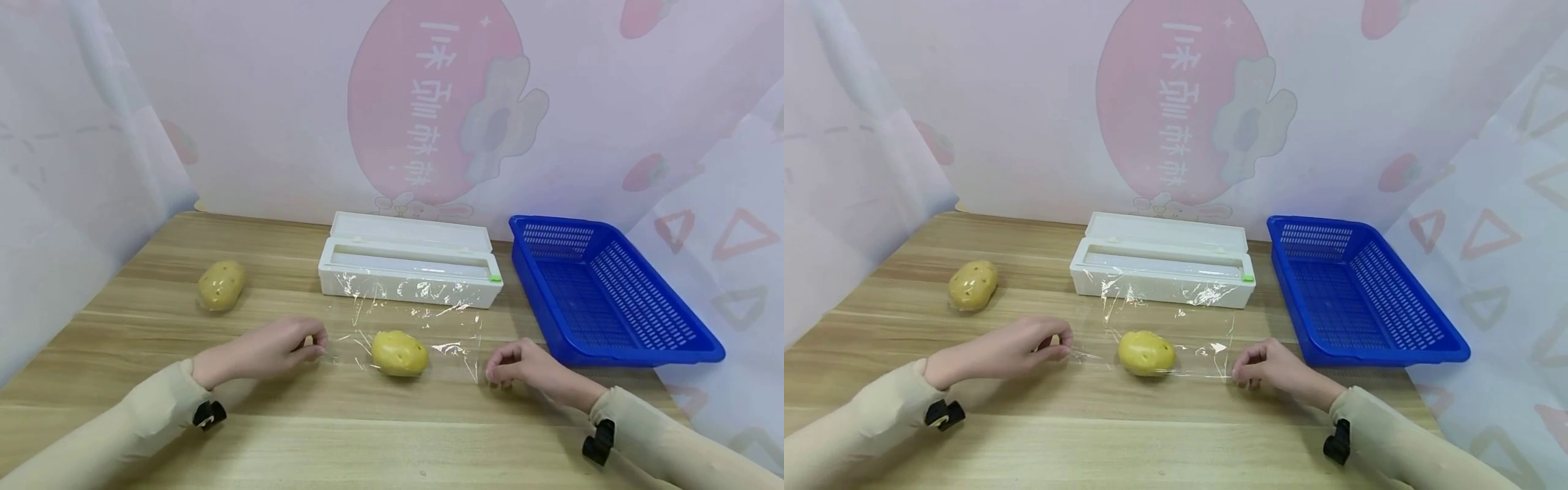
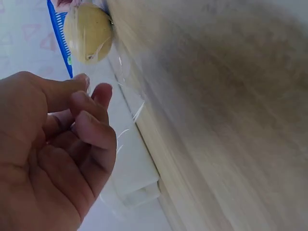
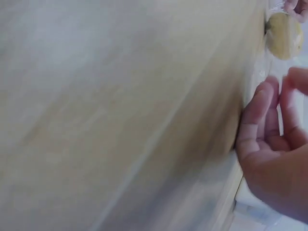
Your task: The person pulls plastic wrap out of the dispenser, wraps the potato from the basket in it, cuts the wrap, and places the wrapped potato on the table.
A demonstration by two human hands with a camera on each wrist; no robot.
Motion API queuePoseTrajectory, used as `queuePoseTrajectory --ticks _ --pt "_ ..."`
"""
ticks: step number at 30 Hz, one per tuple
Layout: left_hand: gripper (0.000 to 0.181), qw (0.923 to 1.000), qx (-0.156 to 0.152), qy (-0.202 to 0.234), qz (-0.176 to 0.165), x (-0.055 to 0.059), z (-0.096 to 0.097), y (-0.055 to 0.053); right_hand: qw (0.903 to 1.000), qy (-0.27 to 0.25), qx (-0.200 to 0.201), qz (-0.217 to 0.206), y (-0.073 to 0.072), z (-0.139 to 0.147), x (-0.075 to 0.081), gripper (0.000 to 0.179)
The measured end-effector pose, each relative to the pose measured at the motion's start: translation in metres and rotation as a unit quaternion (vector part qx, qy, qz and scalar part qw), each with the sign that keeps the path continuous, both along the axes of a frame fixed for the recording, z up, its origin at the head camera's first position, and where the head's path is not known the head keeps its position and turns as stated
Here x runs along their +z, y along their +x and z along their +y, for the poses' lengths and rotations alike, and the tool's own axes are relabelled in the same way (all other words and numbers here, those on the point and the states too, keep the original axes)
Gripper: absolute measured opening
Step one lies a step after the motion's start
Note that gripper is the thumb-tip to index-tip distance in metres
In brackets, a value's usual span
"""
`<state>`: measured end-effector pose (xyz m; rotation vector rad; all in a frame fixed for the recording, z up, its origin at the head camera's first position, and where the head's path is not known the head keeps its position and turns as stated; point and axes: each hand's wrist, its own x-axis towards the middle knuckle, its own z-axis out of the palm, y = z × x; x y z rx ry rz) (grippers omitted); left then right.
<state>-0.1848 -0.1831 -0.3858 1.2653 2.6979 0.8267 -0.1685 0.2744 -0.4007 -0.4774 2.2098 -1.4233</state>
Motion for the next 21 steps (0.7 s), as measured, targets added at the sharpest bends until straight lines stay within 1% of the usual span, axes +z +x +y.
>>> queuePoseTrajectory --ticks 3,6,8,12,13,14,15,17,19,21 --pt "0.015 0.9999 0.011 -0.010 -0.007 -0.001 0.004 -0.006 0.9993 0.007 -0.029 -0.022 -0.002 -0.003 0.002 0.016" --pt "0.015 0.9997 0.017 -0.012 -0.013 0.000 0.008 -0.012 0.9992 0.008 -0.031 -0.025 -0.003 -0.005 0.002 0.013" --pt "0.013 0.9996 0.028 -0.006 -0.001 0.002 0.010 -0.014 0.9992 0.008 -0.029 -0.026 -0.004 -0.005 0.001 0.012" --pt "0.007 0.9960 0.074 0.018 0.048 0.010 0.016 -0.013 0.9990 0.004 -0.030 -0.032 -0.004 -0.005 0.000 0.012" --pt "0.011 0.9950 0.084 0.018 0.052 0.013 0.018 -0.012 0.9990 0.005 -0.030 -0.032 -0.004 -0.005 0.000 0.012" --pt "0.020 0.9943 0.089 0.013 0.057 0.016 0.020 -0.009 0.9990 0.003 -0.031 -0.034 -0.004 -0.005 0.000 0.012" --pt "0.029 0.9941 0.089 0.008 0.062 0.019 0.024 -0.006 0.9989 0.003 -0.031 -0.035 -0.004 -0.004 -0.001 0.013" --pt "0.051 0.9945 0.074 -0.015 0.073 0.022 0.032 0.000 0.9989 0.004 -0.029 -0.037 -0.004 -0.004 -0.001 0.014" --pt "0.074 0.9956 0.041 -0.033 0.078 0.023 0.042 0.004 0.9990 0.005 -0.026 -0.037 -0.004 -0.003 -0.001 0.014" --pt "0.089 0.9951 0.005 -0.039 0.091 0.020 0.053 0.006 0.9991 0.006 -0.022 -0.036 -0.005 -0.002 -0.001 0.015"
